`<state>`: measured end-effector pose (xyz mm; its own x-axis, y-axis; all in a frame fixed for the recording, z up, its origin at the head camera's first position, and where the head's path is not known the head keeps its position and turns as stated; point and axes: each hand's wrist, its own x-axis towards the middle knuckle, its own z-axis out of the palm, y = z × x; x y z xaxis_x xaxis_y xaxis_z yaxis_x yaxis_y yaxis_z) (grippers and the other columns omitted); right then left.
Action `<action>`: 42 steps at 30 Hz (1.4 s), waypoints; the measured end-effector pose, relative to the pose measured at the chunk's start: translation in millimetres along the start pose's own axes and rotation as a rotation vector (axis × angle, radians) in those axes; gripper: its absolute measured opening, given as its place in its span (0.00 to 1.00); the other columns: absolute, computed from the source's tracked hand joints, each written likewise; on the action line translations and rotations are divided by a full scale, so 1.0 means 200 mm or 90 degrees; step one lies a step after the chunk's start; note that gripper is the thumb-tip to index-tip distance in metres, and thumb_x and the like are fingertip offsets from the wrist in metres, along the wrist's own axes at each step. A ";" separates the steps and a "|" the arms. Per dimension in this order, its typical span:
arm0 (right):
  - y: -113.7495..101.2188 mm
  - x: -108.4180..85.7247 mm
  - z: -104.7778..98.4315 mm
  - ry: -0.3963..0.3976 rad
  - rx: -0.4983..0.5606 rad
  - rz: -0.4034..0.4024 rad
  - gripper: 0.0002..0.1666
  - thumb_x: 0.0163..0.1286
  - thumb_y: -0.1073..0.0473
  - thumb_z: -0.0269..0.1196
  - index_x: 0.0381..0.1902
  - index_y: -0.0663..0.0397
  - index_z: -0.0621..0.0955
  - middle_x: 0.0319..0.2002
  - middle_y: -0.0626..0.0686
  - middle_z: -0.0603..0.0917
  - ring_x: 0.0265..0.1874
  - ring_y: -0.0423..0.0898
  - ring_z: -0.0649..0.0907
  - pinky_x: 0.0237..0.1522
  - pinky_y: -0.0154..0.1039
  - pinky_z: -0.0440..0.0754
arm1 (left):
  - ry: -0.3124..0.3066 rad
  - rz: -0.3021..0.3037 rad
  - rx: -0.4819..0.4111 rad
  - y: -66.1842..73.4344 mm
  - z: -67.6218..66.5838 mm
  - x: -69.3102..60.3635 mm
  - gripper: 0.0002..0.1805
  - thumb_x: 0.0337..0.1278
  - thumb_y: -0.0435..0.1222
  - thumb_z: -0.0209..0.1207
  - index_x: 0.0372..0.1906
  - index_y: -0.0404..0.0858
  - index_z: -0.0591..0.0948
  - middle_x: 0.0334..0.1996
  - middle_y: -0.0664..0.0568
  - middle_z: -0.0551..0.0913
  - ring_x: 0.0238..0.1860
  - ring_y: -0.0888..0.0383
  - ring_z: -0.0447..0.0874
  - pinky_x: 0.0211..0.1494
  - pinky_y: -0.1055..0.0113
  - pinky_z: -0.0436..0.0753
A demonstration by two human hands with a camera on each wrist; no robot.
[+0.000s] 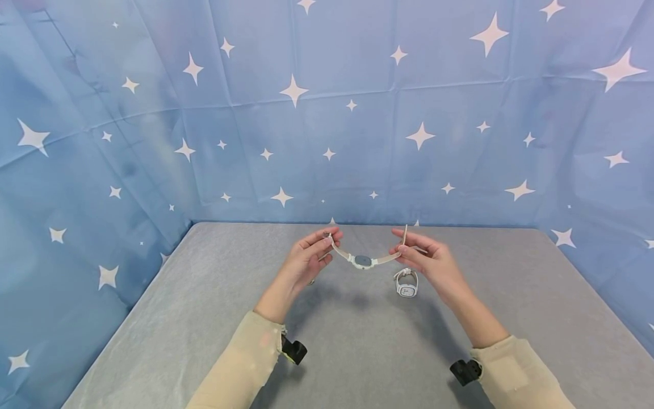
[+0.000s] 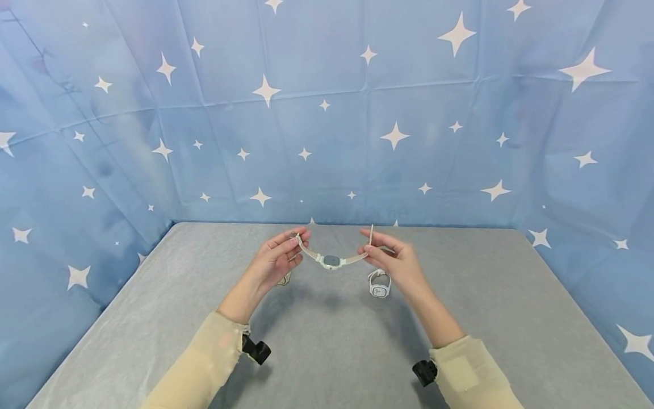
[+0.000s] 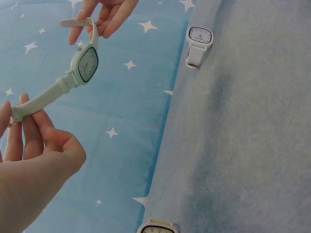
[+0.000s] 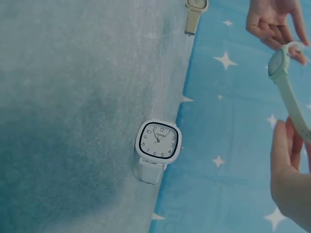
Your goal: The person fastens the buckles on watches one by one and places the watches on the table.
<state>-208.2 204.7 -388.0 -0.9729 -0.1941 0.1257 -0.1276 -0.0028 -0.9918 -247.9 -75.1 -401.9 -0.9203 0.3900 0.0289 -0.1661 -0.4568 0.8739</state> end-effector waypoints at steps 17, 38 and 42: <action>0.01 0.00 0.02 -0.015 -0.094 -0.056 0.24 0.73 0.62 0.62 0.64 0.62 0.77 0.41 0.34 0.88 0.43 0.31 0.87 0.49 0.28 0.84 | 0.048 0.021 0.171 -0.01 0.03 0.00 0.19 0.67 0.29 0.56 0.62 0.30 0.78 0.35 0.63 0.86 0.40 0.66 0.79 0.38 0.74 0.70; -0.01 0.00 0.07 -0.007 -0.410 -0.145 0.19 0.68 0.65 0.66 0.55 0.64 0.83 0.41 0.56 0.83 0.34 0.36 0.79 0.36 0.28 0.83 | -0.023 0.076 0.446 -0.02 0.06 -0.01 0.19 0.67 0.32 0.60 0.60 0.36 0.81 0.60 0.45 0.83 0.59 0.52 0.81 0.60 0.66 0.80; -0.01 0.00 0.07 -0.019 -0.437 -0.153 0.19 0.67 0.67 0.65 0.55 0.64 0.83 0.40 0.56 0.82 0.32 0.37 0.77 0.35 0.29 0.83 | -0.024 0.083 0.466 -0.02 0.06 -0.01 0.19 0.66 0.33 0.60 0.60 0.36 0.82 0.59 0.45 0.84 0.50 0.59 0.82 0.53 0.71 0.80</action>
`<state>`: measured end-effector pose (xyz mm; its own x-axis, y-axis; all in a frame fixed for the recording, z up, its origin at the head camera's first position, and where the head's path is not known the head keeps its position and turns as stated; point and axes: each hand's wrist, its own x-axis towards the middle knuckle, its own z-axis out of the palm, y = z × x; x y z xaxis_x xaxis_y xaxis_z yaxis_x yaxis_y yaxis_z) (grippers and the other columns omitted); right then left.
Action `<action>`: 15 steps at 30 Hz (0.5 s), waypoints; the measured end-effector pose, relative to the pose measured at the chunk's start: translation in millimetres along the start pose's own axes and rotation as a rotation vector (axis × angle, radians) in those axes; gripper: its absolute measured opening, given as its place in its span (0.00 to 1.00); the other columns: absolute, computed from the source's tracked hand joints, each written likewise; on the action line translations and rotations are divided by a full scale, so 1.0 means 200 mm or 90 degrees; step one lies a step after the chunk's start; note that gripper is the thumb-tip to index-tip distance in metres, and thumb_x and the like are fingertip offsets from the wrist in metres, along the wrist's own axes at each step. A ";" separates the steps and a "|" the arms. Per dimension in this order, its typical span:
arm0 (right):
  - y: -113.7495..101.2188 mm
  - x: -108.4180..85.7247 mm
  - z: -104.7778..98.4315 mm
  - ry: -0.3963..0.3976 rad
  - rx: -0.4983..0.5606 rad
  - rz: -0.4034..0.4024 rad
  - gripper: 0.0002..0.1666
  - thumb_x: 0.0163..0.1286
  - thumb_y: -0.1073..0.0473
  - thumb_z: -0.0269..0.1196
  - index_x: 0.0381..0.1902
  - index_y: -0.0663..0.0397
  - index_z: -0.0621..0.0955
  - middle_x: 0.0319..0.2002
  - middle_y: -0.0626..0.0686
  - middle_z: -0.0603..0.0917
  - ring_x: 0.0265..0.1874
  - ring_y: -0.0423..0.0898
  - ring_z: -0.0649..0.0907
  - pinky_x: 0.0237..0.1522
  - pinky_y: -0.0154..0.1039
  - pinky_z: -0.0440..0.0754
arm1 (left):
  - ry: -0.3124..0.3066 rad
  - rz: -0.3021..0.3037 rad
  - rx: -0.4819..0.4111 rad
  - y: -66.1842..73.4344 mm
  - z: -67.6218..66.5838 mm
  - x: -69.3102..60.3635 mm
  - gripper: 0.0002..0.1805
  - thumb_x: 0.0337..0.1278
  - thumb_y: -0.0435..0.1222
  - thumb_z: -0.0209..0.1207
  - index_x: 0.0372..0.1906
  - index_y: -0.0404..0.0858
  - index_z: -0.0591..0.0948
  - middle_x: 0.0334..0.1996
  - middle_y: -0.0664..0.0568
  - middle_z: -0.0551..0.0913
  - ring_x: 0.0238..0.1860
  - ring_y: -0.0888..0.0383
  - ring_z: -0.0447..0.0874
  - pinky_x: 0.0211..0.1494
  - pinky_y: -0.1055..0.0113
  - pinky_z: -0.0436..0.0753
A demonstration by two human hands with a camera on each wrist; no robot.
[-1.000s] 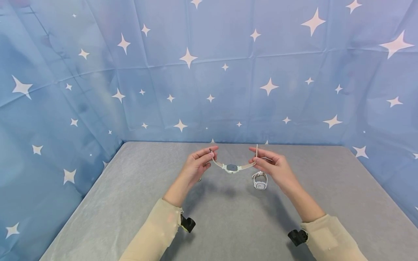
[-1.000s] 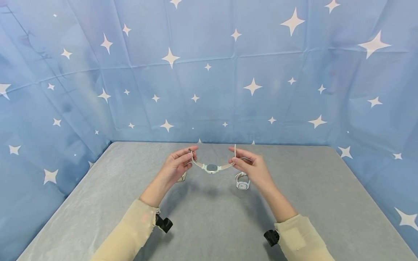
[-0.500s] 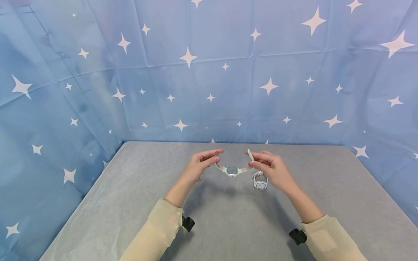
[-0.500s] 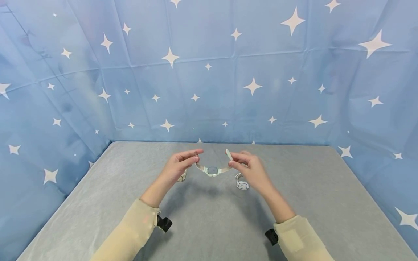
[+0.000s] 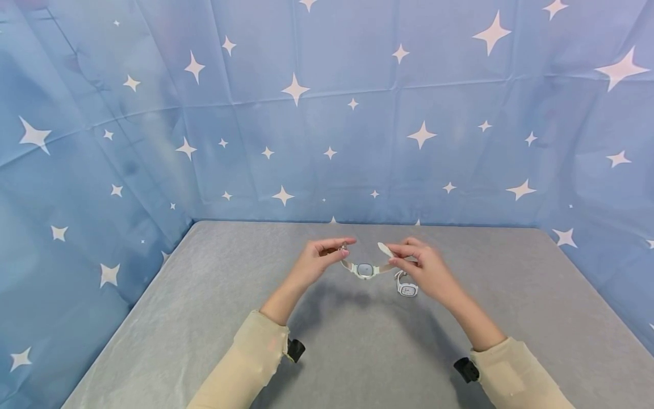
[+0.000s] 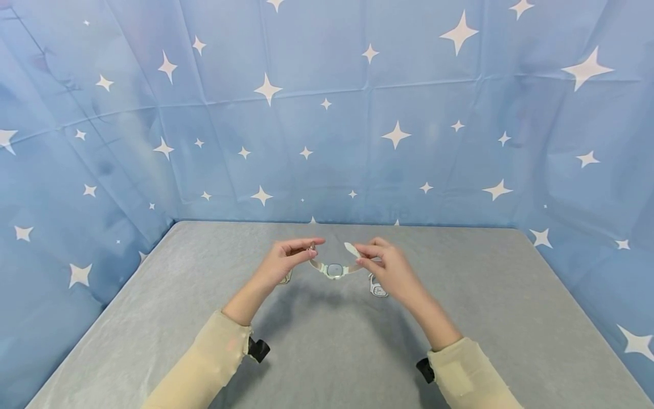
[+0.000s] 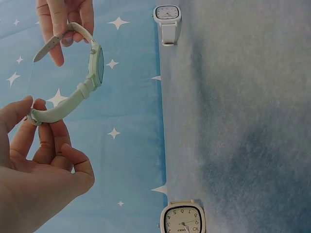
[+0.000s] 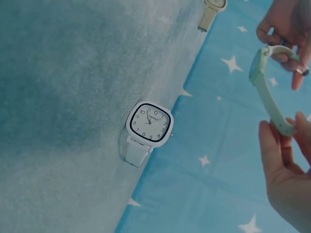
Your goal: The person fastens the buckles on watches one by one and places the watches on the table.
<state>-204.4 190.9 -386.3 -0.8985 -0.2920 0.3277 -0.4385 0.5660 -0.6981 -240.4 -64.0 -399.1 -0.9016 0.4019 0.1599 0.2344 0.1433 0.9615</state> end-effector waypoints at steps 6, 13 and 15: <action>-0.02 0.00 0.01 -0.003 -0.034 -0.025 0.19 0.65 0.69 0.66 0.55 0.64 0.84 0.37 0.54 0.81 0.29 0.36 0.76 0.33 0.29 0.82 | -0.004 0.014 0.021 0.00 0.01 0.00 0.18 0.66 0.33 0.61 0.59 0.36 0.83 0.58 0.44 0.84 0.42 0.67 0.80 0.52 0.65 0.81; -0.02 -0.01 0.02 -0.008 -0.076 -0.036 0.20 0.65 0.68 0.67 0.56 0.58 0.84 0.37 0.51 0.81 0.25 0.36 0.72 0.26 0.31 0.72 | -0.021 0.021 0.052 -0.01 0.02 0.00 0.17 0.67 0.34 0.60 0.59 0.37 0.83 0.57 0.43 0.85 0.38 0.62 0.78 0.43 0.72 0.78; -0.01 -0.01 0.02 -0.012 -0.082 -0.036 0.21 0.66 0.68 0.66 0.57 0.58 0.84 0.38 0.51 0.81 0.25 0.36 0.71 0.25 0.32 0.71 | -0.025 0.019 0.049 0.00 0.02 0.00 0.18 0.67 0.33 0.60 0.59 0.37 0.83 0.58 0.43 0.84 0.38 0.62 0.78 0.42 0.73 0.78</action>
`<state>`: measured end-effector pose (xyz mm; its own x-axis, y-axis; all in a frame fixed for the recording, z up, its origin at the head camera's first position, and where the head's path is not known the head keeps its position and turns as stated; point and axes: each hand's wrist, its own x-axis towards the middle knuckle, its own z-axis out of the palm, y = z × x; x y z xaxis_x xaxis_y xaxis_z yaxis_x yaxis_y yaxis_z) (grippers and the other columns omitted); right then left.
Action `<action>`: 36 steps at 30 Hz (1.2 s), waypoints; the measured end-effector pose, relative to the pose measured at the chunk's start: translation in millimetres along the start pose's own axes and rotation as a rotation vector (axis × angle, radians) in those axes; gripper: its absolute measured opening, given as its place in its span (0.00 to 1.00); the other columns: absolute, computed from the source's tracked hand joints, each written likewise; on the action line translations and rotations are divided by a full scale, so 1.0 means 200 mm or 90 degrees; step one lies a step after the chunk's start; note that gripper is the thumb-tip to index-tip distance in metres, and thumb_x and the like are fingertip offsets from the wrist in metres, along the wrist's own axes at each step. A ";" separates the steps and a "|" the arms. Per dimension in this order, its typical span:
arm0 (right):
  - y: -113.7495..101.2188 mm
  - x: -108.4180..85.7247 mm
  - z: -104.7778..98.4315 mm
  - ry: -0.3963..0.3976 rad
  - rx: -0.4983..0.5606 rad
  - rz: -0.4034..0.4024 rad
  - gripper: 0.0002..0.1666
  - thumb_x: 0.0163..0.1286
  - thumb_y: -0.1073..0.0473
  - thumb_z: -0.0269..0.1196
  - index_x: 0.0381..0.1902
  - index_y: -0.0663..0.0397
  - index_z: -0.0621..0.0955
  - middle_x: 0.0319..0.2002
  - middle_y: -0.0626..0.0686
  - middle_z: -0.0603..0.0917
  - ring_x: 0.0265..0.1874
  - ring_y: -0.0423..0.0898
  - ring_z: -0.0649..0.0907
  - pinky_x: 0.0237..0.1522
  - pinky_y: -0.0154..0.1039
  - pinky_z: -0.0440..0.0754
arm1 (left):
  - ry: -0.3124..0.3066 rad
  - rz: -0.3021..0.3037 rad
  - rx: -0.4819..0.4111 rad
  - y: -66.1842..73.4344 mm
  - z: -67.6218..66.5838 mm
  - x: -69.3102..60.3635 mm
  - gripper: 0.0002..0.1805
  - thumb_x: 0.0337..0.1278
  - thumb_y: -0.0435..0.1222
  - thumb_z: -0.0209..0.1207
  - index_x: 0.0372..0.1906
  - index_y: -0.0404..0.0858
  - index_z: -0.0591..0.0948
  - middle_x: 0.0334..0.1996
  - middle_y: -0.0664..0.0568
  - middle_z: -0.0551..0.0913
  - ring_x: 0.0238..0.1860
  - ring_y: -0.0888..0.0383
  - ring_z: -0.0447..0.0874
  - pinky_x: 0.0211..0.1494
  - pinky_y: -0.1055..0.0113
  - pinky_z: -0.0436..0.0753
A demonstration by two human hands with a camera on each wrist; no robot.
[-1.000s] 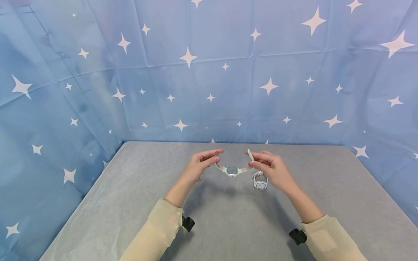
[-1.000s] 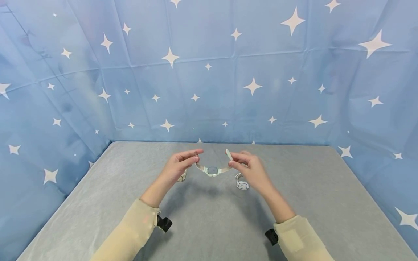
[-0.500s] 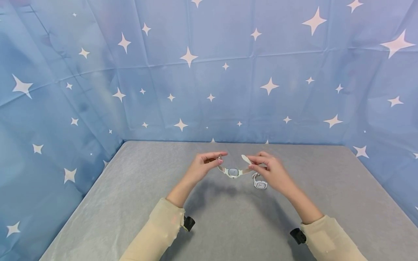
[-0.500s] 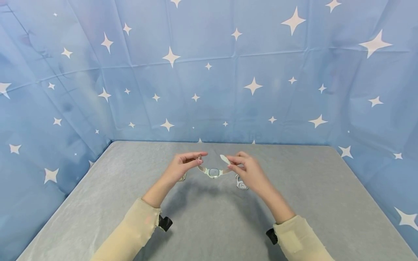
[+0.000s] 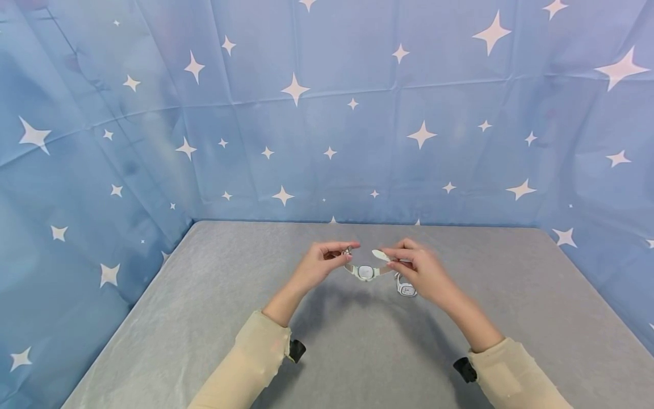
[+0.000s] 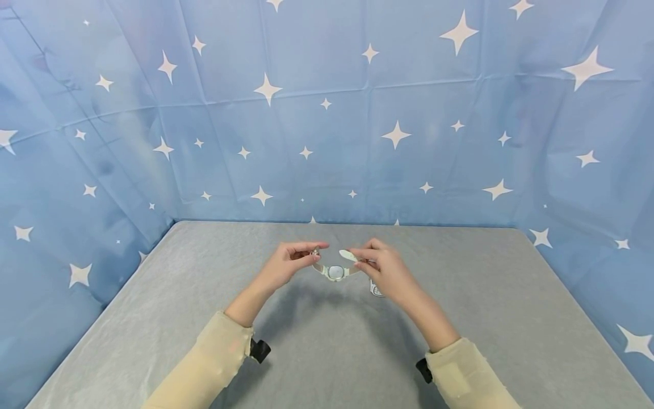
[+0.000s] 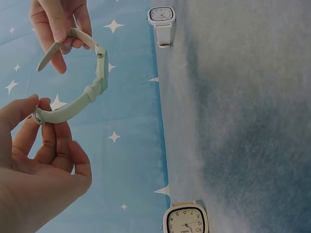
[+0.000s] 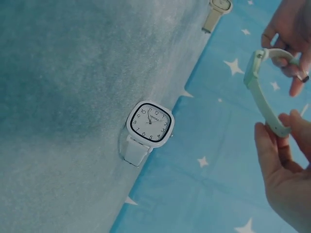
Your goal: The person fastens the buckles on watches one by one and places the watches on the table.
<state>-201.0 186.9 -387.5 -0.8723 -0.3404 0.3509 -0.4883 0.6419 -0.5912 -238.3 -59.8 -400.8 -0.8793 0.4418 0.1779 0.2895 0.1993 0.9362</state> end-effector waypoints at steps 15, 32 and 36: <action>-0.01 -0.01 0.01 -0.017 -0.025 -0.021 0.21 0.66 0.68 0.66 0.57 0.56 0.84 0.38 0.50 0.80 0.26 0.36 0.70 0.26 0.31 0.72 | -0.027 0.004 0.025 0.01 0.02 -0.01 0.18 0.67 0.33 0.60 0.60 0.37 0.82 0.57 0.43 0.84 0.38 0.63 0.79 0.44 0.70 0.81; -0.02 0.00 0.03 -0.040 -0.021 -0.005 0.20 0.67 0.68 0.65 0.57 0.57 0.84 0.38 0.50 0.79 0.26 0.37 0.72 0.26 0.31 0.74 | -0.051 0.015 0.045 0.01 0.05 -0.01 0.18 0.68 0.33 0.59 0.60 0.37 0.82 0.53 0.41 0.85 0.40 0.64 0.81 0.44 0.71 0.82; -0.02 0.00 0.04 -0.046 -0.016 -0.006 0.20 0.67 0.68 0.65 0.58 0.57 0.83 0.39 0.50 0.79 0.27 0.37 0.73 0.27 0.31 0.75 | -0.044 0.011 0.045 0.00 0.06 -0.01 0.18 0.67 0.34 0.60 0.60 0.38 0.82 0.52 0.42 0.85 0.40 0.67 0.80 0.44 0.75 0.81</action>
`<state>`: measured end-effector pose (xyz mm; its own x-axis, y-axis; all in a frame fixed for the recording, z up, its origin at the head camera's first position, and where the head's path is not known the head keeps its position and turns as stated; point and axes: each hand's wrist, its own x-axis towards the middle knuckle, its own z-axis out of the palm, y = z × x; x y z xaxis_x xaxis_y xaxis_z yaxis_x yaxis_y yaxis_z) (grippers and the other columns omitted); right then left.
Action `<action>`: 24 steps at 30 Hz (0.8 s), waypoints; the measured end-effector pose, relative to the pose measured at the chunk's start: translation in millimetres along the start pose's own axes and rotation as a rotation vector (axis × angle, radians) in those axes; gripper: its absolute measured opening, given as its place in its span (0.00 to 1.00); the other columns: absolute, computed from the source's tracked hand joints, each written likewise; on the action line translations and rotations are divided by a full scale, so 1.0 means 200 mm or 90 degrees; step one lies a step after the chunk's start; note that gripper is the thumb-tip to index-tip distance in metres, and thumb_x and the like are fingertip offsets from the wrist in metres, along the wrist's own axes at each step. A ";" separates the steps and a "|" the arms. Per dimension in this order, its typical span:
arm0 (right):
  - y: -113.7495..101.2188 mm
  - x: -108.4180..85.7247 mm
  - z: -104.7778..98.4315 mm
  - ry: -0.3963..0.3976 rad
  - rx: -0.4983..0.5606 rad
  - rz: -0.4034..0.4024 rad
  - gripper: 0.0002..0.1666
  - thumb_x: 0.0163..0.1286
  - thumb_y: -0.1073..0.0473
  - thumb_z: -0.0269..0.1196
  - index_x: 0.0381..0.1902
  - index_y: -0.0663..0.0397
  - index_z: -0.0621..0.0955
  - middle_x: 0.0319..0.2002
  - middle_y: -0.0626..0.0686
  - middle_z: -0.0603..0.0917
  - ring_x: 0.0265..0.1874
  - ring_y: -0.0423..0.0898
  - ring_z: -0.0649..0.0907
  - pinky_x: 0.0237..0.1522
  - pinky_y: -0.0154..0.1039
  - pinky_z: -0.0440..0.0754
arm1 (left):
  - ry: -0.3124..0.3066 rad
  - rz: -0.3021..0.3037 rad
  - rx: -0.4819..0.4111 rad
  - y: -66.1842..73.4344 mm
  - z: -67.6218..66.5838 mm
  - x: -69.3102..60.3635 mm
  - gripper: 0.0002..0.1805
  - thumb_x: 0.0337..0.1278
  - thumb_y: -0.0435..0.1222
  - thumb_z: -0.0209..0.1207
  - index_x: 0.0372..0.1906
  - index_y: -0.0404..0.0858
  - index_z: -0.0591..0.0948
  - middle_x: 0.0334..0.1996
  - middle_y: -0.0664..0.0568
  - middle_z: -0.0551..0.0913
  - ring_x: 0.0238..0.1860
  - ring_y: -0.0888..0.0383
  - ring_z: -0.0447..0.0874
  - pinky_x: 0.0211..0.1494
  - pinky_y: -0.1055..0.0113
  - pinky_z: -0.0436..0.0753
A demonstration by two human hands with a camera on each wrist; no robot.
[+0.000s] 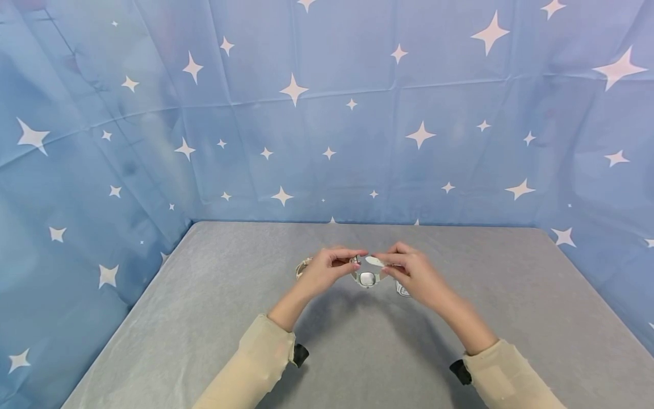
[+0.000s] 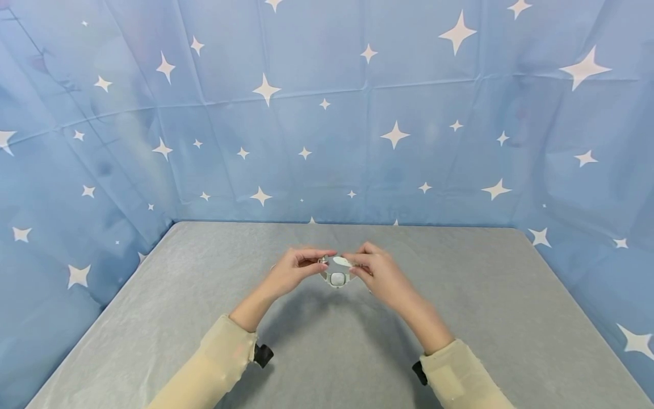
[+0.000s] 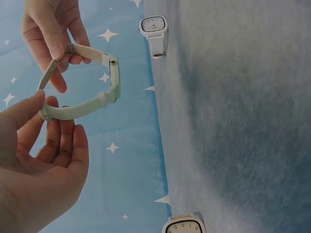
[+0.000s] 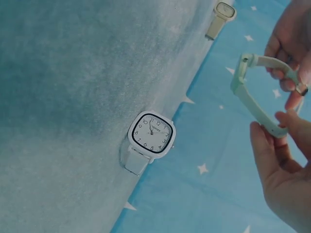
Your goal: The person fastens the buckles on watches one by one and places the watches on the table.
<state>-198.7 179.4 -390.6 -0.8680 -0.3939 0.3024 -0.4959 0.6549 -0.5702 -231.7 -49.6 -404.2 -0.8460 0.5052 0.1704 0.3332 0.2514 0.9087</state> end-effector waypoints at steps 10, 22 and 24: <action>-0.01 0.00 0.00 0.011 0.000 -0.005 0.21 0.67 0.67 0.65 0.58 0.57 0.83 0.39 0.48 0.80 0.26 0.38 0.74 0.26 0.31 0.74 | 0.070 -0.011 -0.054 0.01 0.03 0.00 0.20 0.64 0.32 0.62 0.61 0.38 0.79 0.48 0.40 0.88 0.48 0.50 0.87 0.51 0.69 0.84; -0.02 -0.01 0.01 -0.004 -0.008 0.020 0.21 0.67 0.67 0.65 0.58 0.55 0.83 0.39 0.48 0.79 0.28 0.37 0.75 0.27 0.31 0.75 | 0.076 -0.018 -0.044 0.01 0.04 0.00 0.11 0.60 0.32 0.66 0.47 0.34 0.85 0.42 0.40 0.88 0.41 0.55 0.87 0.43 0.75 0.83; -0.03 0.00 0.01 -0.004 -0.005 0.023 0.21 0.67 0.67 0.65 0.58 0.55 0.83 0.39 0.49 0.79 0.29 0.38 0.75 0.28 0.31 0.75 | 0.076 -0.022 -0.042 0.02 0.04 0.00 0.11 0.60 0.32 0.67 0.47 0.34 0.85 0.42 0.40 0.88 0.40 0.56 0.87 0.42 0.75 0.82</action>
<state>-195.2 174.7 -389.9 -0.8850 -0.3742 0.2770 -0.4647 0.6737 -0.5747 -226.9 -42.0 -404.6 -0.9014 0.3940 0.1797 0.2786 0.2099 0.9372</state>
